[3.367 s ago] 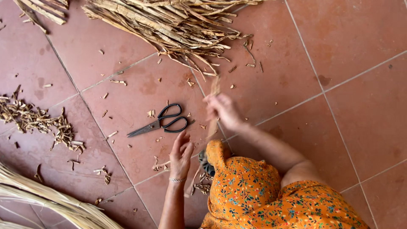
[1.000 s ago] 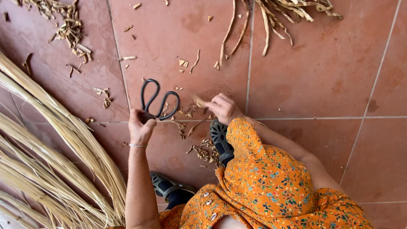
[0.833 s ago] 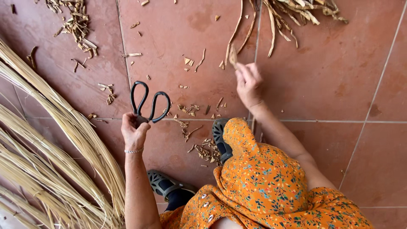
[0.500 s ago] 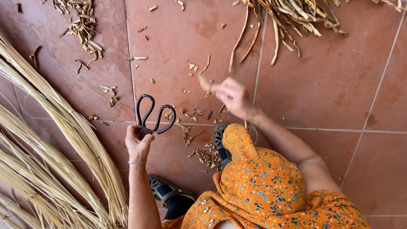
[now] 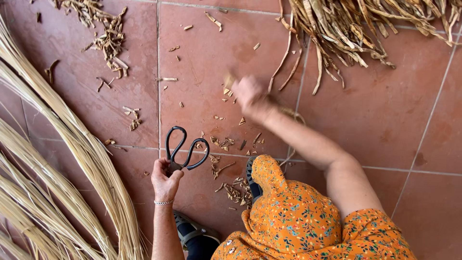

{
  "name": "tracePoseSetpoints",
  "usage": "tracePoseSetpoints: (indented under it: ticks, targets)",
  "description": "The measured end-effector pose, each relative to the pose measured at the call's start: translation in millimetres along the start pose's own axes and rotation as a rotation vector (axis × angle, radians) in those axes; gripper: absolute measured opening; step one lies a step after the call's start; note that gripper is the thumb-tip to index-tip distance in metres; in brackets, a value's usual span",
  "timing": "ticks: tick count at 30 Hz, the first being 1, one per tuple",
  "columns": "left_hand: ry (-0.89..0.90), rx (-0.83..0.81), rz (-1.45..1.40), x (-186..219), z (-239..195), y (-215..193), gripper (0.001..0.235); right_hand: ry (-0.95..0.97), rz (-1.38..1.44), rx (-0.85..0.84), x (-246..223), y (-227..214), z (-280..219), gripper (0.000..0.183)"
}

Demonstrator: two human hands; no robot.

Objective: The person uses shears to trim the ends of dried plant stalks, cutting off small pieces that fall onto the floor. They then gather and align the trimmed stalks into neat bundles.

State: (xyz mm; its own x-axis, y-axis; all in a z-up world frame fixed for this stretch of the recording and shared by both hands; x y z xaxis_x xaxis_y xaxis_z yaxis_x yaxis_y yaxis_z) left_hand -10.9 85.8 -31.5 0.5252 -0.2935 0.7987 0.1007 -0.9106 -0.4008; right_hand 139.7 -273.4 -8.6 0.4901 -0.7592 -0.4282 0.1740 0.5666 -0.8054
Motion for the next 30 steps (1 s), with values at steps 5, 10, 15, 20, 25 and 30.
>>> tracePoseSetpoints:
  ticks: [5, 10, 15, 20, 25, 30]
  targets:
    - [-0.069, 0.072, -0.062, -6, 0, -21, 0.045, -0.036, 0.364, 0.036, -71, -2, 11, 0.034]
    - [-0.072, 0.110, -0.116, -8, -1, -31, 0.045, 0.207, 0.158, 0.405, 76, -18, 91, 0.007]
    - [-0.102, 0.109, -0.147, -19, -10, -26, 0.046, 0.331, -0.193, 0.481, 152, -21, 145, 0.012]
    - [-0.152, 0.109, -0.156, -28, -5, -20, 0.045, 0.002, 0.266, 0.094, 31, 45, 130, 0.031]
    - [-0.231, 0.141, -0.132, -36, -6, -31, 0.041, 0.076, 0.243, 0.169, 54, 46, 154, 0.029]
    - [-0.235, 0.147, -0.170, -36, -6, -30, 0.042, 0.321, -0.143, 0.520, 180, 13, 207, 0.025]
Point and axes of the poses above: each hand's wrist, its own z-axis towards the middle knuckle, its own y-axis out of the palm, x = y × z, the point moved 10 cm from there along z, towards the middle knuckle, and after that the axes turned 5 degrees about x, right-handed, at the moved point
